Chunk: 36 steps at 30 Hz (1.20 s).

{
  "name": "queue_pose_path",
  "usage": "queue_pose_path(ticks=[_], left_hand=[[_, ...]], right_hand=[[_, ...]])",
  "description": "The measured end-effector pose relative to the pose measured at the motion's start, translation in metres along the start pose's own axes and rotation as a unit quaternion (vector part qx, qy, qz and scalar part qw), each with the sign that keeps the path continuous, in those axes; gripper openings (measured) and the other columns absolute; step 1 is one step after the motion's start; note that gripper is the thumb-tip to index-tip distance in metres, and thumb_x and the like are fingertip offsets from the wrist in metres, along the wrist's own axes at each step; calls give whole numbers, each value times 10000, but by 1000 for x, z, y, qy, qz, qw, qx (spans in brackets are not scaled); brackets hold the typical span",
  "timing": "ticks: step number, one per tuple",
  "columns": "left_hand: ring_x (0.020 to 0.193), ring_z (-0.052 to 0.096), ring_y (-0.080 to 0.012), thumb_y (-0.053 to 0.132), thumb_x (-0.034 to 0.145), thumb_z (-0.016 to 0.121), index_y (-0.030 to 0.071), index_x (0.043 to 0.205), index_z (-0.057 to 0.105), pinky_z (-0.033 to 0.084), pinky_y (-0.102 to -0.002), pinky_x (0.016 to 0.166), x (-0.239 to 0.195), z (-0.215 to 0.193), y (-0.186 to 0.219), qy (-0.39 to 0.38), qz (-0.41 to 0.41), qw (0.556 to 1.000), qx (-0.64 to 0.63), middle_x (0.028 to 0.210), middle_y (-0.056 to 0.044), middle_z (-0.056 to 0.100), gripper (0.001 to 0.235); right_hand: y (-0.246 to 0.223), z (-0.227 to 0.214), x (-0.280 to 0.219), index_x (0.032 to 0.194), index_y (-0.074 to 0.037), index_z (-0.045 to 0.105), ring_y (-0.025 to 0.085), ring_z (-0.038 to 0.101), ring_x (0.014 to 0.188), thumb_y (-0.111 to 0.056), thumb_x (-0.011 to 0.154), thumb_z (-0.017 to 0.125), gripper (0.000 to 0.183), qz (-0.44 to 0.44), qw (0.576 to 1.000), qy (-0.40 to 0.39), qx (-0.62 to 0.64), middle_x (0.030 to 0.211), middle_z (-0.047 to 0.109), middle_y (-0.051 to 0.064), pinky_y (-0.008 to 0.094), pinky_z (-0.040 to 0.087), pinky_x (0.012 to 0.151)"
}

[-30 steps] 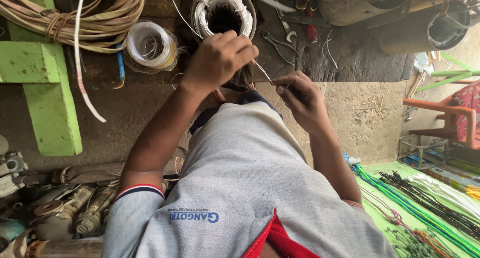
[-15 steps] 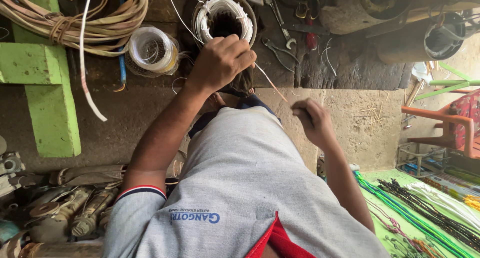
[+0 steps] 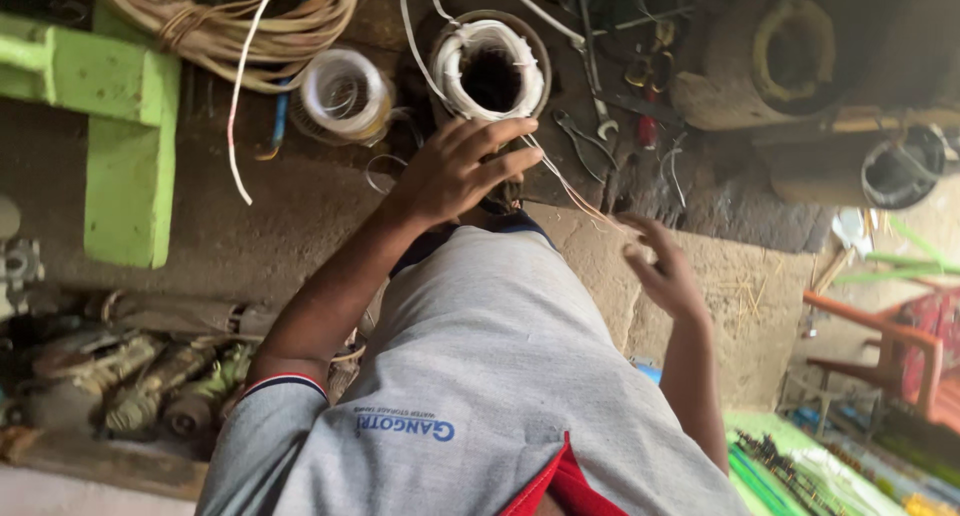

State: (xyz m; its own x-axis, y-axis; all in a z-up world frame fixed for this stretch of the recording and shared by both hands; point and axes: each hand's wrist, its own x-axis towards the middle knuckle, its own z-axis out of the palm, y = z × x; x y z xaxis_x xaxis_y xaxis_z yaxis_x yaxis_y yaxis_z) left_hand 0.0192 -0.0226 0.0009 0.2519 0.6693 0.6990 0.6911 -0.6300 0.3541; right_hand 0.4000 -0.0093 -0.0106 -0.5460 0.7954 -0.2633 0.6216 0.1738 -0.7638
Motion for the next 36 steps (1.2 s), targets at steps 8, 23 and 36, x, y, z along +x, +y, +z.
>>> queue_pose_path(ticks=[8,23,36], left_hand=[[918,643,-202,129,1036,689,98,1174,644,543,-328,763,-83,-12,18,123,-405,905,-34,1210,-79,664,148],[1430,414,-476,78,902,846,65,1286,653,534,-537,1103,-142,31,-54,133,-510,812,251,1605,-259,262,430],[1338,628,-438,154,806,919,71,1105,713,593,-429,1008,4,-111,136,-18,-451,858,246,1599,-216,463,373]], right_hand=[[10,-41,23,1413,-75,624,323,634,1205,-317,1140,502,385,-14,981,143,-131,1325,653,160,429,496,1004],[8,11,122,1299,-69,656,369,630,1160,-260,934,743,422,-248,934,7,-257,1308,632,157,493,496,986],[-42,-69,57,1386,-105,596,336,660,1234,-179,948,747,470,-184,979,58,-61,1393,616,155,424,572,976]])
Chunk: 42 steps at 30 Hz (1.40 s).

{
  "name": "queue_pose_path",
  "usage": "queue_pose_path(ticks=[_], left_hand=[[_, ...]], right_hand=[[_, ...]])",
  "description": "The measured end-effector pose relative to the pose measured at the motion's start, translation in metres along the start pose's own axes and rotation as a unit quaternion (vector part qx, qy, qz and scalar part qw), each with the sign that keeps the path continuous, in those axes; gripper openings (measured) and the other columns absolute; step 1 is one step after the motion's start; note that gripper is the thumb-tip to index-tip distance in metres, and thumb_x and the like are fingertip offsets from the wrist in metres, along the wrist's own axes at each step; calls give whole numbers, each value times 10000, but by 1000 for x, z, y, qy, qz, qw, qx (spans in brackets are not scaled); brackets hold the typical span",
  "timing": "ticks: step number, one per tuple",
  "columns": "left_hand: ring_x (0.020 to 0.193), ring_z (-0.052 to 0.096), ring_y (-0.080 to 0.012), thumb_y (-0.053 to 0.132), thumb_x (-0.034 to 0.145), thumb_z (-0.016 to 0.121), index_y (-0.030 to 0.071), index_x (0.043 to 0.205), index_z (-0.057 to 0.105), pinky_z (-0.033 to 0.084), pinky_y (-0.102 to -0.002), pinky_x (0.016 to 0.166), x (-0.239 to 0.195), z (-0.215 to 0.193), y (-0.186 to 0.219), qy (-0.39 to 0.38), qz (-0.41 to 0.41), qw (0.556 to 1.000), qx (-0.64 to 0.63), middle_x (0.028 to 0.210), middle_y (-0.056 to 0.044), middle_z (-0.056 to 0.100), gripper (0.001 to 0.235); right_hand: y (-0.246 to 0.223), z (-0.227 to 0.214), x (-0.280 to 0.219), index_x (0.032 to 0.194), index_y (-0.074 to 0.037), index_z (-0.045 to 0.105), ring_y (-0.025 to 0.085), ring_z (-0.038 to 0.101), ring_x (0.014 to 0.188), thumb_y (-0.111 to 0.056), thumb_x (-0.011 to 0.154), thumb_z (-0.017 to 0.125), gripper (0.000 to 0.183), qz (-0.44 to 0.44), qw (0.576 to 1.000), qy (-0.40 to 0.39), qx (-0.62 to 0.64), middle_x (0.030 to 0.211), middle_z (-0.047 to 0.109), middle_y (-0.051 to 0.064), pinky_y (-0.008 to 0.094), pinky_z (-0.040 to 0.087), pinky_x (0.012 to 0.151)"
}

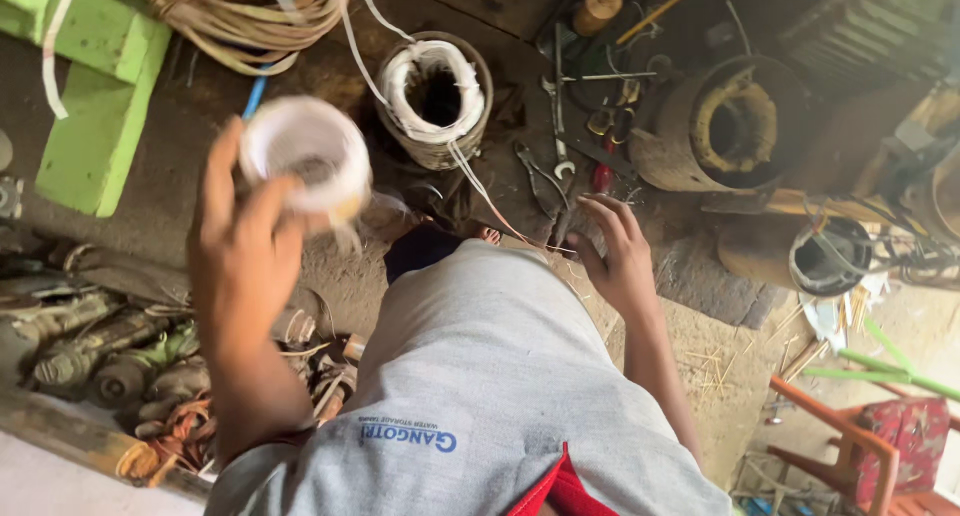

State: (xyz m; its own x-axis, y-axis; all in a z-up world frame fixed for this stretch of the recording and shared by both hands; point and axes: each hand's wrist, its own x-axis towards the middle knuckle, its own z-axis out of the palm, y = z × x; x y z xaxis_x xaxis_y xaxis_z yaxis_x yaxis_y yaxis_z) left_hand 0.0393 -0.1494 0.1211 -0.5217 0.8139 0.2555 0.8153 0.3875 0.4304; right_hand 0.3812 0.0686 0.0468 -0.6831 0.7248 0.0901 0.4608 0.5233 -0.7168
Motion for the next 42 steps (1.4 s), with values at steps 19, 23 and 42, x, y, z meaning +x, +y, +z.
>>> queue_pose_path(ticks=[19,23,42], left_hand=[[1361,576,-277,177,952,762,141,1328,512,558,-436,1126,13,90,84,-65,241,871,-424,1414,-165,570,452],[886,647,-103,77,1046,675,55,1338,554,556,-257,763,-19,84,27,-34,-32,888,-458,1048,-69,686,318],[888,608,-93,78,1103,599,30,1281,518,531,-239,795,-44,132,-5,68,-115,836,-531,1104,-82,665,202]], right_hand=[[19,-121,-80,1499,-38,303,385,552,1290,-477,723,938,1094,34,984,172,31,1417,480,211,491,533,1068],[109,-98,-116,1478,-24,297,413,569,1251,-447,654,996,1160,114,935,137,-305,1371,516,224,511,546,1032],[138,-18,-100,1421,-98,423,393,416,1449,-403,979,826,672,85,879,347,-315,1547,421,188,593,394,1161]])
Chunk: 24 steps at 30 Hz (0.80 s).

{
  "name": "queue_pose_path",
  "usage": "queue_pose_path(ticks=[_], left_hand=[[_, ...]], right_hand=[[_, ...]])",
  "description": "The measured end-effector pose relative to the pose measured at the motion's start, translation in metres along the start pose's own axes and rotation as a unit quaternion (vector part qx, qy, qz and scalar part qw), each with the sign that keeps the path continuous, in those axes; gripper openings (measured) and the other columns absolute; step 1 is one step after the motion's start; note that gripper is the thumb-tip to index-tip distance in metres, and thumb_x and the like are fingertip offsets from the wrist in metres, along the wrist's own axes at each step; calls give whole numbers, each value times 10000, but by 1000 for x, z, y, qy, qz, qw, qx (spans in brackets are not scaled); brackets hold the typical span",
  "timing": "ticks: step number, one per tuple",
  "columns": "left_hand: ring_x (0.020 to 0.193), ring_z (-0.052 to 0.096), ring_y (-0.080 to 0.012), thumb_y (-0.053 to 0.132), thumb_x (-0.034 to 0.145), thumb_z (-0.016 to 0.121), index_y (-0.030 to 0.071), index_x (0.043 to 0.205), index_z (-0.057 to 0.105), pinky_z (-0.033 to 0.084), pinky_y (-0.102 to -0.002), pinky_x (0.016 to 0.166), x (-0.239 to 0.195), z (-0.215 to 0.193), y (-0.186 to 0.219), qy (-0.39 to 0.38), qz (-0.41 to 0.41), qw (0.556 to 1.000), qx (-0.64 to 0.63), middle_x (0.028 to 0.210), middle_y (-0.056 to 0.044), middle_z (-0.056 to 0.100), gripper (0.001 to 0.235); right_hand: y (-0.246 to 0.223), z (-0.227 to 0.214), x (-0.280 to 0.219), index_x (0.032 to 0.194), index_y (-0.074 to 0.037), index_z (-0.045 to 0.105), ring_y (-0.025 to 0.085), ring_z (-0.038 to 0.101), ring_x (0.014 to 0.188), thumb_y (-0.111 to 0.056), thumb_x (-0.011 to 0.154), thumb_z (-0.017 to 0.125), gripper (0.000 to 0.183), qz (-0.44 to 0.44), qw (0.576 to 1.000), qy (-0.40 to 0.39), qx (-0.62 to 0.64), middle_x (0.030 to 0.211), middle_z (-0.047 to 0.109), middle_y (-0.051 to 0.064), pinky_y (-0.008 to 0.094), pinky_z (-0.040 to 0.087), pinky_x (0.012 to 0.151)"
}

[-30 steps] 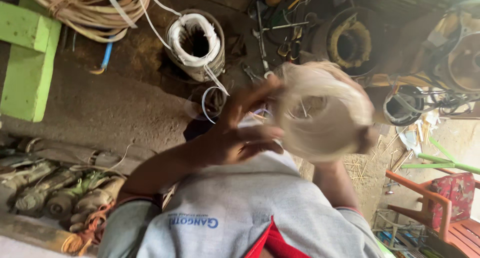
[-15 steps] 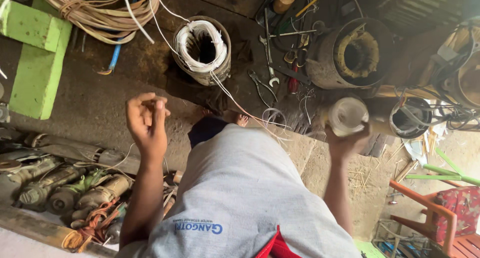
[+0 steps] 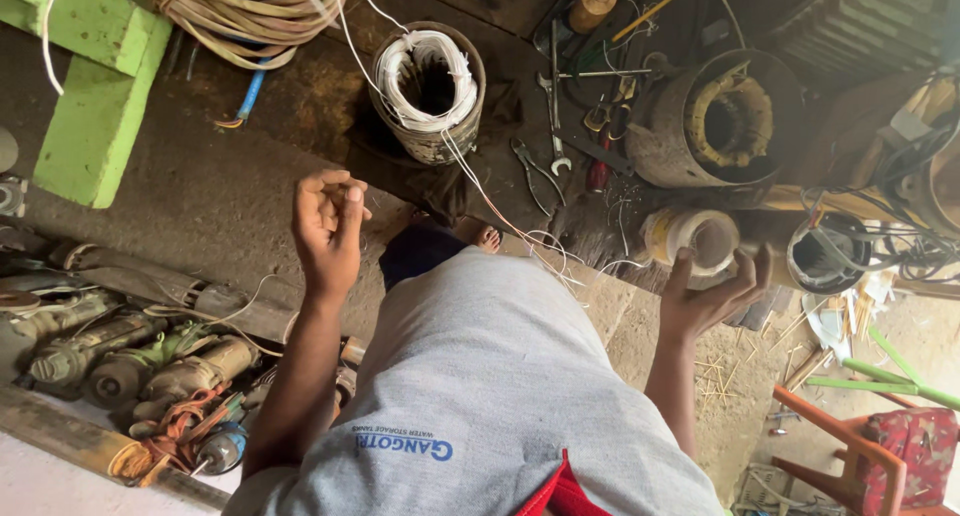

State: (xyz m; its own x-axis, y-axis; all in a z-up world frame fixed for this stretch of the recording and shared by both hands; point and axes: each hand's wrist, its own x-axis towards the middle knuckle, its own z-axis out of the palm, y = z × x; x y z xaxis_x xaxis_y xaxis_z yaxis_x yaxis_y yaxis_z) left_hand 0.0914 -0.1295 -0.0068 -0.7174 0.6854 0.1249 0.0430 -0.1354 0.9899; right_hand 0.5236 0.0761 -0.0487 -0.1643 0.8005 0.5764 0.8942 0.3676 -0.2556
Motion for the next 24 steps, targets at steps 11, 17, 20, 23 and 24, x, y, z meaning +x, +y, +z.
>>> queue_pose_path(ticks=[11,17,20,23,24], left_hand=[[731,641,-156,155,1030,659,61,958,590,523,-298,653,26,3,101,-434,100,886,-131,912,-97,678,137],[743,657,-226,258,1027,606,57,813,571,508,-356,639,9,38,164,-696,246,616,-277,816,-94,645,296],[729,652,-226,305,1034,579,55,811,570,502,-359,638,3,72,156,-698,224,626,-266,803,-90,638,334],[715,647,-226,351,1040,553,54,809,568,497,-363,636,-5,108,143,-707,194,622,-275,790,-86,631,377],[711,645,-226,367,1042,544,53,809,568,495,-364,636,-10,119,139,-712,180,616,-285,786,-84,628,392]], right_hand=[[-132,106,29,1210,-59,658,389,595,1090,-257,924,759,362,-205,931,-255,162,1211,614,175,471,520,926],[-161,148,9,1169,-79,695,382,594,997,-240,938,756,288,-214,919,-282,176,1053,605,169,495,500,857],[-161,153,1,1120,-87,706,360,595,975,-221,950,743,219,-197,931,-252,178,1031,623,139,488,492,850],[-161,158,-5,1109,-90,713,361,589,957,-211,949,738,202,-202,940,-217,167,1014,621,137,486,481,856],[-156,157,-7,1104,-92,708,360,591,962,-201,951,733,190,-199,943,-206,169,1021,624,133,483,478,863]])
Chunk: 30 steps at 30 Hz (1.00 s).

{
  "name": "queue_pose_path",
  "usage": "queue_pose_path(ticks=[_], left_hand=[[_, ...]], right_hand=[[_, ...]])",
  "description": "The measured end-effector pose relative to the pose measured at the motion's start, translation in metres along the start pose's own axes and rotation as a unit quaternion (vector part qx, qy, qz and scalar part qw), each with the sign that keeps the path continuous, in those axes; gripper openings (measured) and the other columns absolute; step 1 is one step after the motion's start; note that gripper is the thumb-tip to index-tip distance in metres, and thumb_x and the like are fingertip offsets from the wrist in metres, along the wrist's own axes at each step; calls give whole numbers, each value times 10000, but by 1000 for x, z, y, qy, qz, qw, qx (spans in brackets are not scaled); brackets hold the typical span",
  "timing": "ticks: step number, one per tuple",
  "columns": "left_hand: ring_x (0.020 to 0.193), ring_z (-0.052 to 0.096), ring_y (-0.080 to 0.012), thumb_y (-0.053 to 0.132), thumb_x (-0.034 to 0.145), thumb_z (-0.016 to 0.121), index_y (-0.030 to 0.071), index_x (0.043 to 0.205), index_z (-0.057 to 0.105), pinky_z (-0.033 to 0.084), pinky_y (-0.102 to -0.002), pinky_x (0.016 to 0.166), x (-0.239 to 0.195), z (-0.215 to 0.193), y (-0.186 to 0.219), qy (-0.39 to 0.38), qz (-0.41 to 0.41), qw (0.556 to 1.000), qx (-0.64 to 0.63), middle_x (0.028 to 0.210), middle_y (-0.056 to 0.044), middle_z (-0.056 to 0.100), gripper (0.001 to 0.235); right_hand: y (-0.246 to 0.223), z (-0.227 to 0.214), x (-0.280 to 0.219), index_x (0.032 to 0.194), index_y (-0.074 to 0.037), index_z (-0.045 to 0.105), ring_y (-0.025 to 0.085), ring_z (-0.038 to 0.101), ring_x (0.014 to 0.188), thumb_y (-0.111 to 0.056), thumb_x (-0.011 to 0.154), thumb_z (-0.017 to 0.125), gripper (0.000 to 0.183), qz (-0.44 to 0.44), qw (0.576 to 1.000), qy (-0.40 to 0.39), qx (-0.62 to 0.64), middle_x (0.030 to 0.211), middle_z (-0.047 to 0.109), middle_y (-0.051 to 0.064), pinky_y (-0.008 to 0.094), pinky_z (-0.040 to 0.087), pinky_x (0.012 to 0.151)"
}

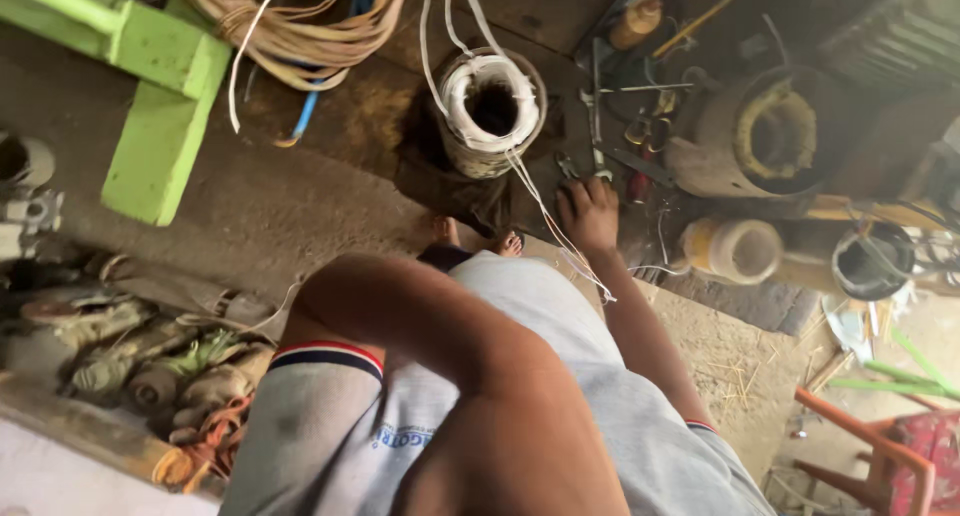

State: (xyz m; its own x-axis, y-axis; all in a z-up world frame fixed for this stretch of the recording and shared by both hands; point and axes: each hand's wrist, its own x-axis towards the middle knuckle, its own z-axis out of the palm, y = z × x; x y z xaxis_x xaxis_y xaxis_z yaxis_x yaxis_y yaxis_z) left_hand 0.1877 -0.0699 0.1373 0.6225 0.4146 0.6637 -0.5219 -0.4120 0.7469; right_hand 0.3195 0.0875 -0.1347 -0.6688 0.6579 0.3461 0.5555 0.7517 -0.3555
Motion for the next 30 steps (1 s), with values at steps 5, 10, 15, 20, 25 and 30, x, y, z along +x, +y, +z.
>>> queue_pose_path(ticks=[5,10,15,20,25,30], left_hand=[[687,636,-225,445,1053,501,50,806,566,486,-369,633,15,17,-43,-8,-25,996,-80,764,-78,617,470],[664,628,-225,523,1063,457,47,803,563,477,-375,631,33,2,-34,-77,-7,979,-187,743,-71,605,552],[671,694,-201,598,1097,412,57,843,617,523,-360,625,-15,-70,27,-217,36,900,-376,767,-45,685,632],[683,681,-116,256,1044,658,93,847,704,551,-269,641,-115,-127,60,388,-172,873,240,800,7,720,260],[833,602,-302,273,988,707,-86,1082,554,520,-367,730,-150,-185,38,441,-152,577,671,991,-173,579,402],[822,673,-187,197,1133,543,25,997,592,533,-343,715,-138,-229,17,406,-221,745,481,982,-84,608,224]], right_hand=[[-9,4,-4,1073,-112,709,362,593,974,-146,927,719,150,22,999,31,-2,1008,620,126,485,466,882],[-6,-1,2,1030,-134,721,355,594,953,-135,892,714,138,38,999,35,-2,974,623,113,488,466,864],[-3,7,-5,1041,-118,701,361,600,996,-133,907,707,135,38,999,35,-12,1022,623,120,484,464,882],[2,8,0,1041,-124,715,354,600,967,-134,898,713,143,44,998,39,-13,994,621,116,480,462,858],[-4,11,-2,1047,-137,716,344,596,969,-133,908,712,139,52,998,39,-20,985,619,103,483,473,886],[-5,11,-8,1043,-141,721,359,589,978,-125,913,692,134,70,995,69,-29,992,612,118,480,474,892]])
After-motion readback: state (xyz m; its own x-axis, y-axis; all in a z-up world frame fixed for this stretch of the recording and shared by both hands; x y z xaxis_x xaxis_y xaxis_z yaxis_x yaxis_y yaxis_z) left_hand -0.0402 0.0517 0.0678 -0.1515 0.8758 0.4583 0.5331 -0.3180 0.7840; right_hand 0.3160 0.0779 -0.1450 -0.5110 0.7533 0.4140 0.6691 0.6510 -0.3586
